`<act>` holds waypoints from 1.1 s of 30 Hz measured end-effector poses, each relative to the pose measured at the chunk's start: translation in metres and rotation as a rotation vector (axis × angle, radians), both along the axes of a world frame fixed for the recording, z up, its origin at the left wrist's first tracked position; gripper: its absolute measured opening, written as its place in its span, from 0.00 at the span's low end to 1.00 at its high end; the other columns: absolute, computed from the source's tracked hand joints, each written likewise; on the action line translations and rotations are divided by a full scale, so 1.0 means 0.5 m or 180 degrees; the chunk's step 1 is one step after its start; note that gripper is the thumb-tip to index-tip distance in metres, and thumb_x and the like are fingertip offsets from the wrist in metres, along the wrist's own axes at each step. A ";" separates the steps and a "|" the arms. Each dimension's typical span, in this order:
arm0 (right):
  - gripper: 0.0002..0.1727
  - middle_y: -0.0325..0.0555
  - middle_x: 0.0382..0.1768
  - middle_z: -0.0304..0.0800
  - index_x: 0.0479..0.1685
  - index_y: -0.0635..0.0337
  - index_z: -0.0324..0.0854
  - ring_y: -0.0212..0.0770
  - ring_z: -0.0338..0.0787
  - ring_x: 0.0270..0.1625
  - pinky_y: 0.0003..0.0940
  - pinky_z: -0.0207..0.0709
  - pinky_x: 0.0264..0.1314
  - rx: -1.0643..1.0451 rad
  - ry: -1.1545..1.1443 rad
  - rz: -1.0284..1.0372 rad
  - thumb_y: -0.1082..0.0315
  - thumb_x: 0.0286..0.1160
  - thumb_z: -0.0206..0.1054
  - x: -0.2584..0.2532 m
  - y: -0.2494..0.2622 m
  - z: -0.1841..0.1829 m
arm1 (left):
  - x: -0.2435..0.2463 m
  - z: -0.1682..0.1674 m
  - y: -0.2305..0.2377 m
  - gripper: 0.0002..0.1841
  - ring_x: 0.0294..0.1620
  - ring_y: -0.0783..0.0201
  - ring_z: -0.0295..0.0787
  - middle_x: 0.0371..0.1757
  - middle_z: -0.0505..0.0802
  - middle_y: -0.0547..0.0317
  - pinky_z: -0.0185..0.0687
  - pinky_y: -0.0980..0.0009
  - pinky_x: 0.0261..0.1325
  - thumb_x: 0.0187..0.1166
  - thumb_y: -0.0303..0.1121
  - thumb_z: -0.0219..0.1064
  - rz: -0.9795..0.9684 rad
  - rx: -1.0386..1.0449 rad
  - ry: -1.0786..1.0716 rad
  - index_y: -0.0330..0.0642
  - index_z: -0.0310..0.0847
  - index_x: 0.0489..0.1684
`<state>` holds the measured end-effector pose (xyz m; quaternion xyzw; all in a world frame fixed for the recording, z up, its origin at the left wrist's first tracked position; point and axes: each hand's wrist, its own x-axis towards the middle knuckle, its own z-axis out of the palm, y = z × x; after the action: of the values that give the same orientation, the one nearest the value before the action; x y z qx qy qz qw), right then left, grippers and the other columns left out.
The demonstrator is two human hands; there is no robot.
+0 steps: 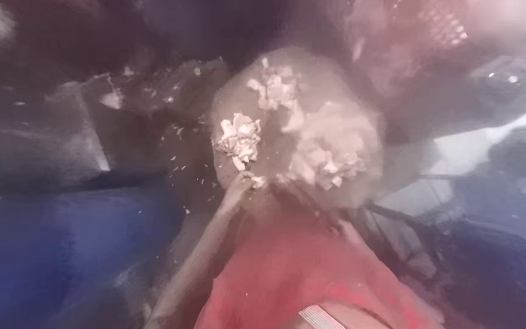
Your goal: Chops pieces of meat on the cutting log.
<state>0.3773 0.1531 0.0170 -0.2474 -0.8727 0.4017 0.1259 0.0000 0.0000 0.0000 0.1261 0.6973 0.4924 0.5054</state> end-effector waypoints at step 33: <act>0.34 0.55 0.57 0.93 0.79 0.54 0.75 0.51 0.93 0.59 0.57 0.84 0.67 -0.0813 -0.2168 -0.0934 0.39 0.87 0.54 0.091 -0.027 -0.082 | -0.022 0.155 0.159 0.11 0.32 0.60 0.87 0.42 0.90 0.53 0.85 0.63 0.32 0.86 0.37 0.65 0.0116 0.0974 0.1489 0.46 0.78 0.59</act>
<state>0.4229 0.1395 -0.0237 -0.5024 -0.7628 0.3798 -0.1467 -0.0108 0.0795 0.0773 0.2987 0.7147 0.5585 0.2968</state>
